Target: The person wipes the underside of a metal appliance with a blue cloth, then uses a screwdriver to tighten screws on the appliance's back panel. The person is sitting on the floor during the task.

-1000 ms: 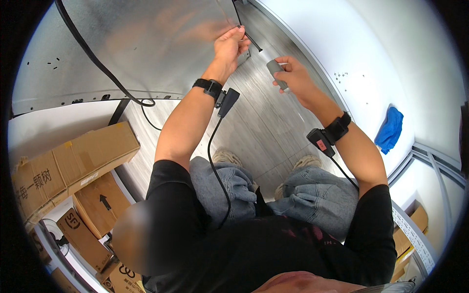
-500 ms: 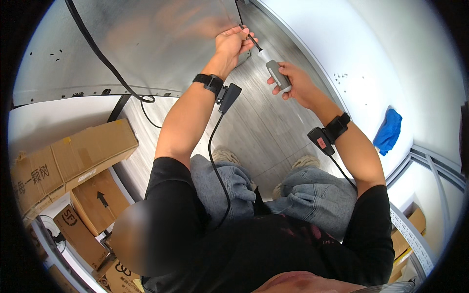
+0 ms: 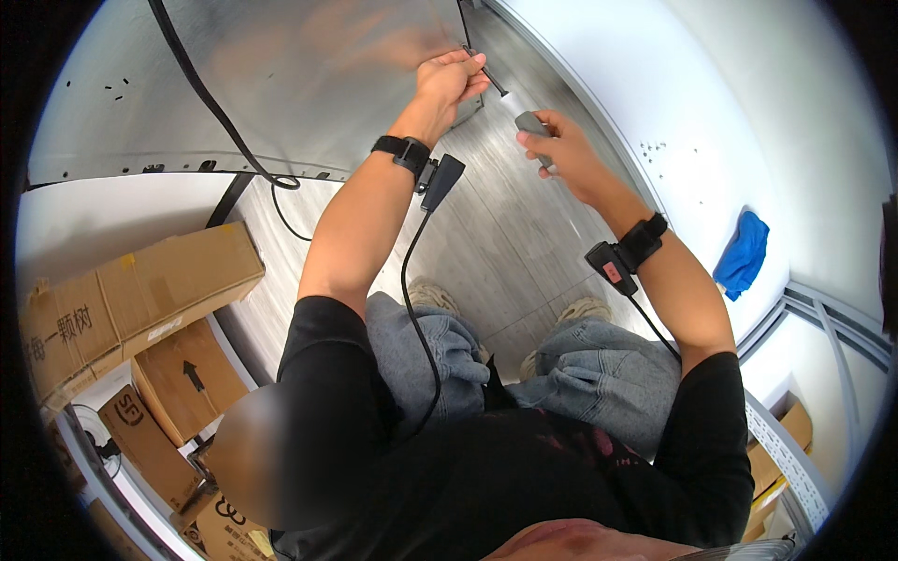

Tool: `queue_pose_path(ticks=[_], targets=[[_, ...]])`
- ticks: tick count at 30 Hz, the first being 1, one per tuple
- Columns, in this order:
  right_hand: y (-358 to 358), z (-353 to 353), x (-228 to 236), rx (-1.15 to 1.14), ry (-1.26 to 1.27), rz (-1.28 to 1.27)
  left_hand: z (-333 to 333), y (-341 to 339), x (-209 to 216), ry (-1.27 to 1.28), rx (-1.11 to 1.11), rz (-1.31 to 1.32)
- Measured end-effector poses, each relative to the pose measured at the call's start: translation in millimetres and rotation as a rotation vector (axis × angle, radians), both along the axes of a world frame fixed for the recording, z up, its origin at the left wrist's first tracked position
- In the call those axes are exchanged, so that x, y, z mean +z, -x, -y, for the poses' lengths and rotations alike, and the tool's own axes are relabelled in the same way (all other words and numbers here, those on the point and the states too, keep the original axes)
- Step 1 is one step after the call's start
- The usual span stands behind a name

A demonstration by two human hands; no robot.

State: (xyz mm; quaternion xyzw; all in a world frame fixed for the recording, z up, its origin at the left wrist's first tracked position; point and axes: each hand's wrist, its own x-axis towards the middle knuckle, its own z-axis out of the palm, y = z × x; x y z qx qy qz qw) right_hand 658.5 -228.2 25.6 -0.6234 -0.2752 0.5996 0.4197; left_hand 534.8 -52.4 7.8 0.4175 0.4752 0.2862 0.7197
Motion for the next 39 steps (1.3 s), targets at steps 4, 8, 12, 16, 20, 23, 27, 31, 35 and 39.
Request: queue_pose_path(ticks=[4,8,12,16,20,23,27,31,35,39], targets=[[-13,2,6,0.010,0.054,-0.272,-2,-1,-5,0.010,-0.013,0.039],[0,3,12,-0.031,0.031,-0.036,1,3,-3,0.003,-0.003,0.077],[5,3,6,0.020,-0.056,0.112,5,0,3,-0.014,0.005,0.017],[4,-2,8,0.023,-0.024,0.093,4,-3,1,-0.039,0.040,-0.022],[-5,-2,17,-0.036,0.125,-0.333,-2,-2,-7,-0.027,0.028,0.016],[-1,-2,22,-0.064,0.114,-0.180,2,-3,-6,-0.033,0.035,0.028],[0,-1,3,0.004,-0.052,0.100,7,-2,1,-0.042,0.000,-0.012],[2,-2,6,-0.045,-0.028,0.118,12,-2,13,-0.057,-0.008,-0.083],[-8,-6,4,-0.090,0.018,-0.211,0,-1,-3,-0.051,-0.001,-0.030],[-12,-1,12,-0.037,0.046,-0.271,3,-1,-4,-0.043,0.014,-0.009]])
